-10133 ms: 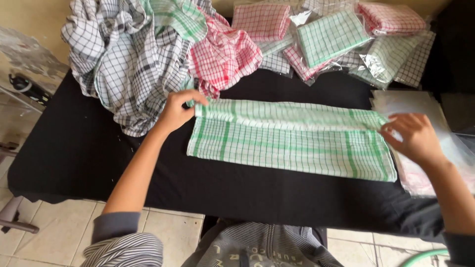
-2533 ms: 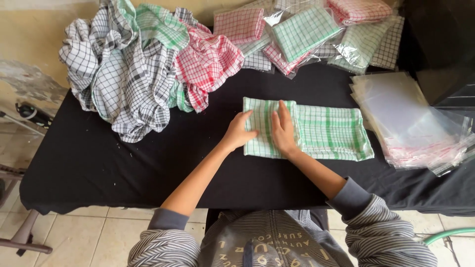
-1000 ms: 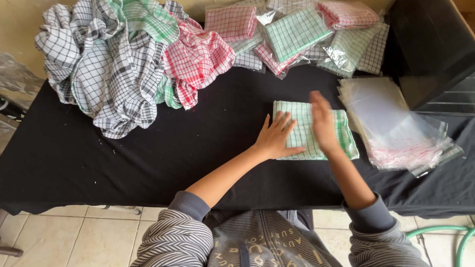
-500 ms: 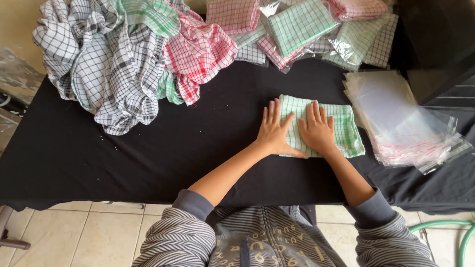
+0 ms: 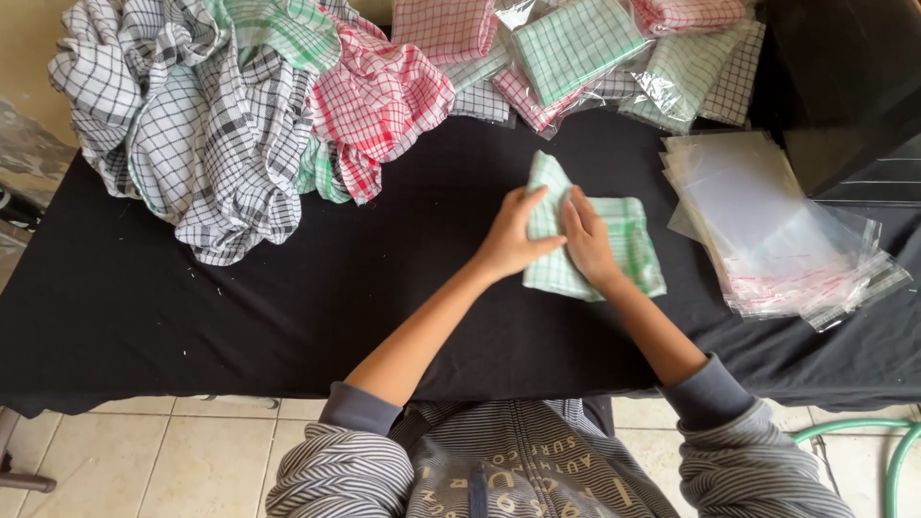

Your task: Folding checkered cloths and placing them into individual clear plastic bags.

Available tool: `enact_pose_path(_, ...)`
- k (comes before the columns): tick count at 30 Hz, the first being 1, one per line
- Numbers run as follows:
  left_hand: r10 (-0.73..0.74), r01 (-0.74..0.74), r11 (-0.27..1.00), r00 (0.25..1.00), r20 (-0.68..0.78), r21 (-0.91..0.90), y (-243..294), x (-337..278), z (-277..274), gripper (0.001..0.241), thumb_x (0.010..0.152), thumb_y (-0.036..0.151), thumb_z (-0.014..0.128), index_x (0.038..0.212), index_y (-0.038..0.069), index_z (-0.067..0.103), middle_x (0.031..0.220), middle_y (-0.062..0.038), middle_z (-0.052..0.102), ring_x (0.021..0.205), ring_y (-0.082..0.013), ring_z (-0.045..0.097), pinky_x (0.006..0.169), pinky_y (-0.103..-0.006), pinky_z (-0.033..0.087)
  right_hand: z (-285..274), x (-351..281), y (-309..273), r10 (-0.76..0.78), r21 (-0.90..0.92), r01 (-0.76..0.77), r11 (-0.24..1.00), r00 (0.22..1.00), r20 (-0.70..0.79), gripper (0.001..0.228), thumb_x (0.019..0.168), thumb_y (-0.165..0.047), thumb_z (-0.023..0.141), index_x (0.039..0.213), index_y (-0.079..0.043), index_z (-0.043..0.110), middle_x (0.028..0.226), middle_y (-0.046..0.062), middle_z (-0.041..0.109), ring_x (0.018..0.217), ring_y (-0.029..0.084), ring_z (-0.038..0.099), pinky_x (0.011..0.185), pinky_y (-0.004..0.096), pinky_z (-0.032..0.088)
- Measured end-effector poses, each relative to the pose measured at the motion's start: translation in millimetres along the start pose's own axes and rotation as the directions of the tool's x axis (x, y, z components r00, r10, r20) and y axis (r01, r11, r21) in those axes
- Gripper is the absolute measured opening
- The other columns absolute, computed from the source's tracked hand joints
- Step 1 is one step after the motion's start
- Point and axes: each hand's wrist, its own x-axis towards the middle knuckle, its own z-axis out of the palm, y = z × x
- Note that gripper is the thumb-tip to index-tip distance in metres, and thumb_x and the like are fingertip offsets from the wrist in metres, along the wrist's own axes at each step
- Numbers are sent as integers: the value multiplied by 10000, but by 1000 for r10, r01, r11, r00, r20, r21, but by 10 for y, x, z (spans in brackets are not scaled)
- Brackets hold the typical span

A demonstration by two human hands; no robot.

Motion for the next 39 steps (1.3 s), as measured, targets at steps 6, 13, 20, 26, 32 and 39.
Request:
enact_pose_path(6,-172,170,982,985,-12,-84,476,35,-314,910,767,342,872,1553,178,443,1464,-228,413,1367,-390,504,1091,-477,480,220,-161,-666,217,519,-229,824,972,84,707,1097,-555,334,1578,-39,383,1633,193,336,1523,338,286,1246,461,259)
enact_pose_path(13,-187,186,888,982,39,-420,729,-18,-172,628,1060,289,536,1591,37,314,1563,-323,333,1337,-468,501,1048,-480,519,251,-159,-257,318,960,-263,96,922,221,729,990,-649,493,1525,-153,508,1560,157,498,1415,322,517,1180,512,393)
enact_pose_path(20,-54,32,985,990,130,170,781,-183,-68,451,1058,215,524,1479,54,528,1533,-320,425,1389,-516,444,1126,-629,400,-201,73,-267,334,817,-464,344,873,355,683,1031,-614,433,1412,-63,564,1452,245,536,1301,442,548,1050,615,437)
enact_pose_path(26,-17,-143,852,954,300,504,576,-273,11,637,993,562,545,1475,146,554,1551,-236,442,1478,-492,339,1174,-721,225,-792,253,71,390,477,-580,660,807,443,634,1107,-545,386,1292,14,621,1319,319,594,1164,542,591,911,700,467)
enact_pose_path(32,-129,-172,784,896,426,597,662,-244,-4,923,910,753,459,1572,113,404,1649,-217,301,1548,-433,205,1209,-703,98,-761,-3,-483,-204,-310,226,923,974,102,404,1092,-176,485,1436,10,586,1482,241,526,1385,447,469,1143,547,367)
enact_pose_path(39,-159,-122,788,906,391,603,693,-232,-61,1332,721,941,445,1572,-71,282,1653,-279,230,1562,-408,175,1257,-619,60,-391,-96,150,-68,-643,252,723,953,296,575,1076,-356,412,1618,-171,371,1699,68,281,1564,311,234,1224,568,215)
